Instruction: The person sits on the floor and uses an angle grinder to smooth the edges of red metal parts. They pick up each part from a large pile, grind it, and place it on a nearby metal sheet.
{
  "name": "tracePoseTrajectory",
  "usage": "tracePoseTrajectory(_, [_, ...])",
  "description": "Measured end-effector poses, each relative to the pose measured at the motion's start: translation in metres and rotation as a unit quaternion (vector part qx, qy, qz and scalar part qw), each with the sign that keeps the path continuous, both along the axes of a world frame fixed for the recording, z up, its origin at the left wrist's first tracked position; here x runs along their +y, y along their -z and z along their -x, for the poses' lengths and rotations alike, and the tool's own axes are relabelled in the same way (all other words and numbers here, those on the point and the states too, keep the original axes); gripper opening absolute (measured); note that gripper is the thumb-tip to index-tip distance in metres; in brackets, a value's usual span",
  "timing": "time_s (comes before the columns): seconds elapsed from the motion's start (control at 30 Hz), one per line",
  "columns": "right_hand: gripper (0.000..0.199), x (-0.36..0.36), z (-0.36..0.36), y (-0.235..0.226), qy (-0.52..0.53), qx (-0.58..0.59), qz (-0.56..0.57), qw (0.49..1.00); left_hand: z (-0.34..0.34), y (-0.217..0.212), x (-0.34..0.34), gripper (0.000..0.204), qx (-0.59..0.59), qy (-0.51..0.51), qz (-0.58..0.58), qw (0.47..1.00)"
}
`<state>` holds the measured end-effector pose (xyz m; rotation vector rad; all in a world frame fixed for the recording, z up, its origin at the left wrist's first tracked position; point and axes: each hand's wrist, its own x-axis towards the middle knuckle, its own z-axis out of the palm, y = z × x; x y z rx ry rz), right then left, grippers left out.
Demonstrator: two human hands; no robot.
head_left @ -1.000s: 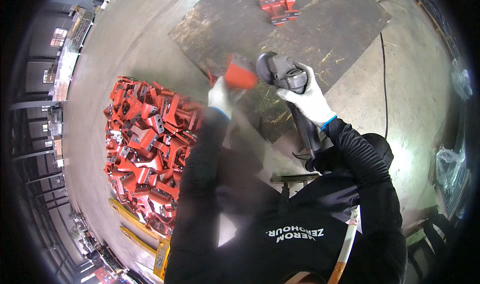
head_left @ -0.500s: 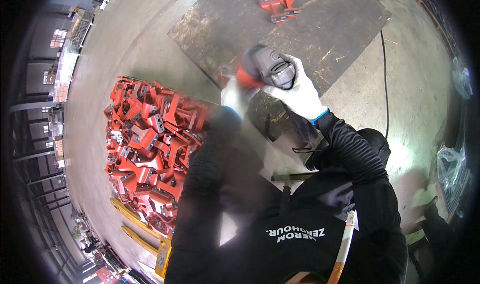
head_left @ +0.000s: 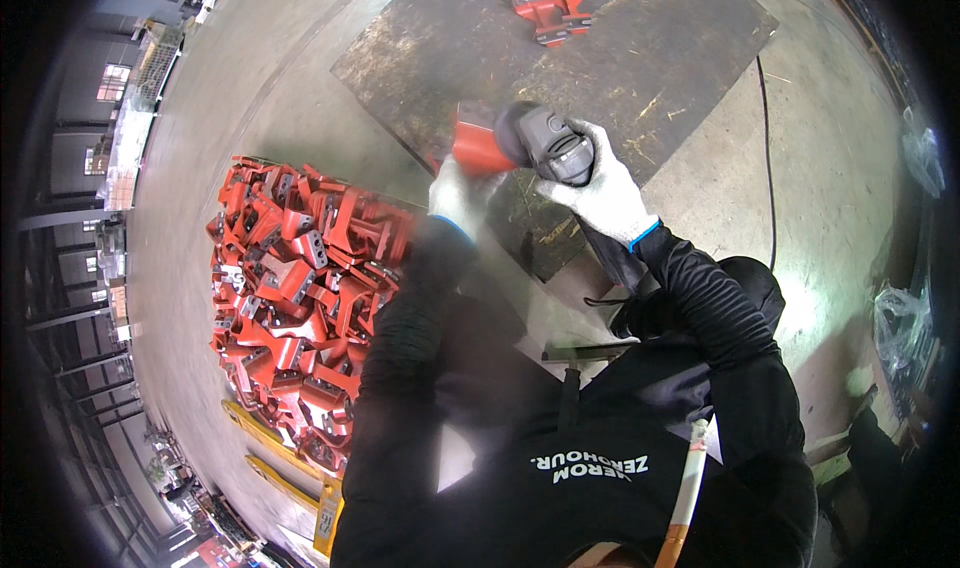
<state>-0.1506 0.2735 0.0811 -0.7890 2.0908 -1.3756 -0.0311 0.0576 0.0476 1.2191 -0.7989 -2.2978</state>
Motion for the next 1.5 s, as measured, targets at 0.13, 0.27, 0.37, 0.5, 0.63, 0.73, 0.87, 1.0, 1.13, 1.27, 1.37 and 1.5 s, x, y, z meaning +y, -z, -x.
tracePoseTrajectory(0.13, [0.098,0.004,0.0,0.003,0.014,0.001,-0.005,1.0,-0.005,-0.001,-0.006,0.039,0.032,-0.005,0.008,0.999])
tracePoseTrajectory(0.27, [0.098,0.007,0.002,0.004,0.005,0.001,-0.038,0.999,-0.013,-0.001,-0.02,0.04,0.046,-0.009,-0.016,0.999])
tracePoseTrajectory(0.37, [0.097,0.009,0.002,0.015,0.014,0.006,-0.024,1.0,-0.022,-0.002,-0.032,0.041,0.046,0.014,-0.013,0.999])
tracePoseTrajectory(0.5, [0.096,0.013,-0.004,0.007,0.016,-0.002,0.04,0.999,-0.022,-0.008,-0.036,0.044,0.012,0.01,-0.009,1.0])
tracePoseTrajectory(0.63, [0.096,0.011,-0.007,-0.003,-0.014,0.0,0.068,0.998,-0.024,-0.012,-0.036,0.044,0.038,0.025,-0.02,0.999])
tracePoseTrajectory(0.73, [0.095,0.009,-0.006,-0.002,-0.029,0.025,0.052,0.998,-0.025,-0.017,-0.031,0.044,0.019,0.031,-0.027,0.999])
tracePoseTrajectory(0.87, [0.094,0.011,-0.003,-0.01,-0.03,0.017,0.06,0.998,-0.025,-0.015,-0.031,0.045,-0.018,0.043,-0.027,0.999])
tracePoseTrajectory(1.0, [0.095,0.015,0.008,-0.012,-0.009,-0.042,0.065,0.997,-0.025,-0.023,-0.025,0.046,-0.047,0.054,-0.049,0.996])
tracePoseTrajectory(1.13, [0.095,0.013,0.018,-0.006,0.039,-0.055,0.098,0.993,-0.033,-0.014,-0.027,0.042,-0.047,0.105,-0.043,0.992])
tracePoseTrajectory(1.27, [0.092,0.014,0.025,0.002,0.099,-0.051,0.105,0.988,-0.029,0.011,-0.032,0.034,-0.069,0.115,-0.001,0.991])
tracePoseTrajectory(1.37, [0.098,0.024,0.038,0.026,0.135,-0.064,0.086,0.985,-0.013,0.014,-0.022,0.032,-0.126,0.257,0.175,0.942])
tracePoseTrajectory(1.5, [0.097,0.027,0.044,0.037,0.145,-0.073,-0.058,0.985,-0.002,0.097,-0.006,0.055,-0.107,0.22,0.441,0.863])
